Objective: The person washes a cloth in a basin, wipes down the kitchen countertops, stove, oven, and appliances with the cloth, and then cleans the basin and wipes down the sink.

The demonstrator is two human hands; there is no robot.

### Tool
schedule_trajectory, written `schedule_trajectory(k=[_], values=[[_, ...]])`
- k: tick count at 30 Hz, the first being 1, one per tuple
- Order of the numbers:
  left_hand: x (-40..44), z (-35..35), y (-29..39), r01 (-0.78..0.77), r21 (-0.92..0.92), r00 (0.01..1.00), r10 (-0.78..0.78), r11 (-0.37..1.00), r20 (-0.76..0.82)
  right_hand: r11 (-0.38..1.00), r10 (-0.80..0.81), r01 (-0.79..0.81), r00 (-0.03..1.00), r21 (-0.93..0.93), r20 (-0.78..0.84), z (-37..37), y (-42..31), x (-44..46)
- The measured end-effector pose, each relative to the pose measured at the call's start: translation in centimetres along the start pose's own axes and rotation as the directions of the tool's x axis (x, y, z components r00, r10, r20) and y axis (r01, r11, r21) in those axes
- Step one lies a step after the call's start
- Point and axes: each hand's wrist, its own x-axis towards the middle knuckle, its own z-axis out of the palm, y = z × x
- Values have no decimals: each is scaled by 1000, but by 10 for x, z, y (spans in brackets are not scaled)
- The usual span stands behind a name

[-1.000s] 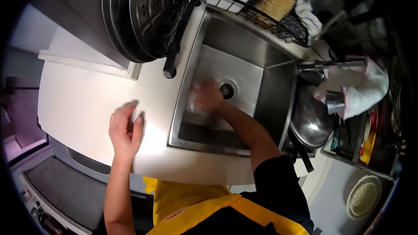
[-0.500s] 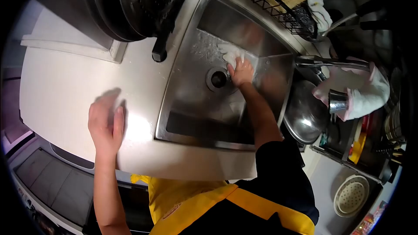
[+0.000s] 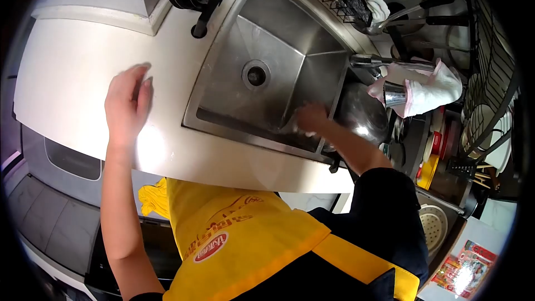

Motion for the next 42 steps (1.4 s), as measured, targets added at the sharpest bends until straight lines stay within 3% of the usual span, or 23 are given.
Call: schedule_trajectory(k=[1, 3, 6, 8, 10, 11, 13, 15, 17, 19, 21, 22, 24, 28, 30, 34, 36, 39, 42], values=[[-1, 0, -1, 0, -6, 1000, 0, 1000, -3, 999, 33, -34, 999, 25, 19, -11, 17, 4], [1, 1, -1, 3, -4, 1000, -3, 1000, -10, 963, 201, -182, 977, -200, 78, -66, 35, -7], [2, 3, -1, -6, 11, 1000, 7, 1000, -21, 904, 375, -406, 904, -133, -205, -65, 88, 38], [3, 2, -1, -43, 0, 998, 42, 999, -39, 892, 429, -453, 830, 18, -357, -70, 107, 60], [2, 2, -1, -8, 14, 1000, 8, 1000, -27, 873, 333, -464, 791, -148, -513, -26, 114, 104], [0, 3, -1, 12, 8, 1000, -12, 1000, -17, 880, 326, -452, 799, -147, -505, -18, 105, 107], [-1, 4, -4, 4, 11, 1000, -4, 1000, -14, 967, 255, -253, 964, 41, -77, -9, 90, 106], [1, 4, -5, -15, 12, 999, 15, 1000, -30, 993, 27, -16, 995, -116, 94, -27, 58, 66], [-1, 4, -4, 16, -44, 999, -17, 999, -35, 993, -55, 50, 998, 105, 40, -14, 36, 47], [-1, 2, -6, 7, -32, 1000, -8, 999, -25, 976, -191, 189, 981, 105, 13, -18, 7, 9], [-1, 2, -6, 10, -22, 1000, -11, 1000, -7, 931, -143, 11, 931, 366, 335, 22, -9, 30], [-1, 1, -6, 10, -19, 1000, -10, 1000, -6, 930, -146, 14, 931, 368, 333, 35, -18, 26], [1, 2, -5, -12, -3, 999, 12, 1000, -31, 893, -264, 271, 962, 360, -69, 52, -32, 18], [-1, 6, -4, -8, 16, 999, 8, 1000, -35, 871, -184, 165, 983, 463, -4, 32, -47, 15], [-1, 6, -5, -11, 37, 999, 13, 999, -45, 776, -100, 106, 994, 622, -44, 38, -48, 24], [-2, 7, -4, -9, 47, 999, 10, 999, -31, 735, -99, 137, 991, 664, -94, 47, -56, 44], [-2, 7, -3, 25, 46, 1000, -24, 999, -18, 741, -80, 32, 996, 670, 41, 45, -59, 52], [-2, 8, -7, -26, 84, 999, 28, 996, -17, 730, -94, 32, 994, 683, 53, 54, -61, 67], [-1, 7, -5, -24, 94, 999, 26, 995, -18, 658, -89, 83, 996, 748, -33, 41, -67, 65]])
